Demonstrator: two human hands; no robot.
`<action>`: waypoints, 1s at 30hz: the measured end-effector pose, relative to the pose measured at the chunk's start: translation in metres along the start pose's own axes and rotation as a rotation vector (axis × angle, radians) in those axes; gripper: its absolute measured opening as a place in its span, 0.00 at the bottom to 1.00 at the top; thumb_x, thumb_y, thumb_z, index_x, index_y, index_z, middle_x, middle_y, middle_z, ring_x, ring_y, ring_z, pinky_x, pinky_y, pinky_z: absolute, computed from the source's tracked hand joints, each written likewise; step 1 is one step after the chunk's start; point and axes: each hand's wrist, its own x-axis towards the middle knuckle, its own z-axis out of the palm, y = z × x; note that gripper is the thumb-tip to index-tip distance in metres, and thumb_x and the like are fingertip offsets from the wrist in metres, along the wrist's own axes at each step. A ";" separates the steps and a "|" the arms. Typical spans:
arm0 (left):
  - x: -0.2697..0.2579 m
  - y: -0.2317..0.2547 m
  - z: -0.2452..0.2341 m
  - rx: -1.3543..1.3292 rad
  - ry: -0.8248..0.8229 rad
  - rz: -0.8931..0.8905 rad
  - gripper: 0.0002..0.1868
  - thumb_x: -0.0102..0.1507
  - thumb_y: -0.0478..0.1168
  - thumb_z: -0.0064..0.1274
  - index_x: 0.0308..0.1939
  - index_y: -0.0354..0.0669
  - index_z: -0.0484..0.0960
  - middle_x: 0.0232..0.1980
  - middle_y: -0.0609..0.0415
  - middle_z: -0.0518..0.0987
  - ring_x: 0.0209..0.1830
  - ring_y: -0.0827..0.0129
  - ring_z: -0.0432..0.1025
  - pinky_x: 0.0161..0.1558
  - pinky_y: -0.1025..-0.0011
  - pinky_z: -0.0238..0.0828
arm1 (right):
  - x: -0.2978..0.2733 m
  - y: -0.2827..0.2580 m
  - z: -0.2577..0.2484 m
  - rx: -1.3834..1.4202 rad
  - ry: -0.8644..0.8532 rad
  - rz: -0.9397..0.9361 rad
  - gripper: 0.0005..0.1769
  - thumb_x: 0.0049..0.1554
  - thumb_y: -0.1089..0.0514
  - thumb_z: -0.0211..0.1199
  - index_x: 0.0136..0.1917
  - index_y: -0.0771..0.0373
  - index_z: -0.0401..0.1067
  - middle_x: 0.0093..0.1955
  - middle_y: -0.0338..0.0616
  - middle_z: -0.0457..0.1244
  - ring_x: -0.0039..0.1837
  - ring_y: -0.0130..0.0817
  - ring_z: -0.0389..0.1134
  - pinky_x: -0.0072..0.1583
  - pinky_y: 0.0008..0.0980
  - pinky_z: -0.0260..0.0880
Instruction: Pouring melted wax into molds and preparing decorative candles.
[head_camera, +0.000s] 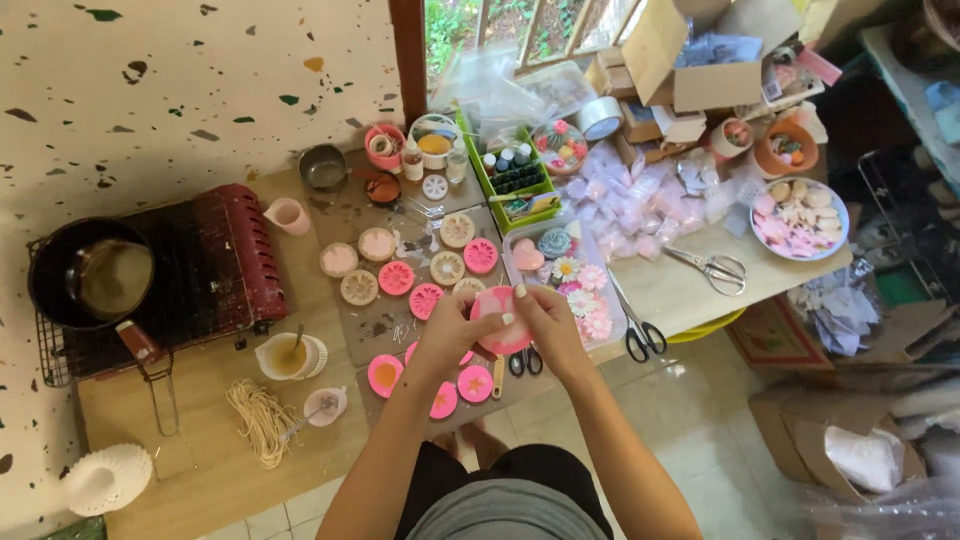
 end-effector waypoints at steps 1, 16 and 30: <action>0.001 -0.003 -0.002 0.012 -0.022 -0.014 0.16 0.57 0.38 0.64 0.45 0.32 0.83 0.35 0.52 0.84 0.27 0.70 0.79 0.24 0.70 0.78 | -0.002 0.002 0.001 0.115 0.009 0.040 0.21 0.66 0.46 0.55 0.43 0.65 0.75 0.36 0.28 0.63 0.40 0.17 0.60 0.42 0.23 0.62; 0.010 -0.003 -0.008 0.103 -0.177 -0.020 0.15 0.56 0.39 0.65 0.42 0.32 0.84 0.34 0.53 0.83 0.27 0.72 0.77 0.23 0.72 0.76 | -0.016 0.058 -0.010 0.328 0.086 0.015 0.20 0.69 0.44 0.53 0.45 0.62 0.72 0.39 0.31 0.62 0.41 0.18 0.60 0.43 0.23 0.62; 0.091 -0.021 0.157 0.319 -0.406 -0.163 0.18 0.56 0.45 0.64 0.44 0.35 0.85 0.33 0.56 0.82 0.23 0.74 0.73 0.22 0.76 0.70 | -0.071 0.045 -0.141 0.103 0.543 -0.019 0.27 0.70 0.39 0.45 0.46 0.62 0.72 0.37 0.30 0.60 0.39 0.17 0.57 0.40 0.23 0.59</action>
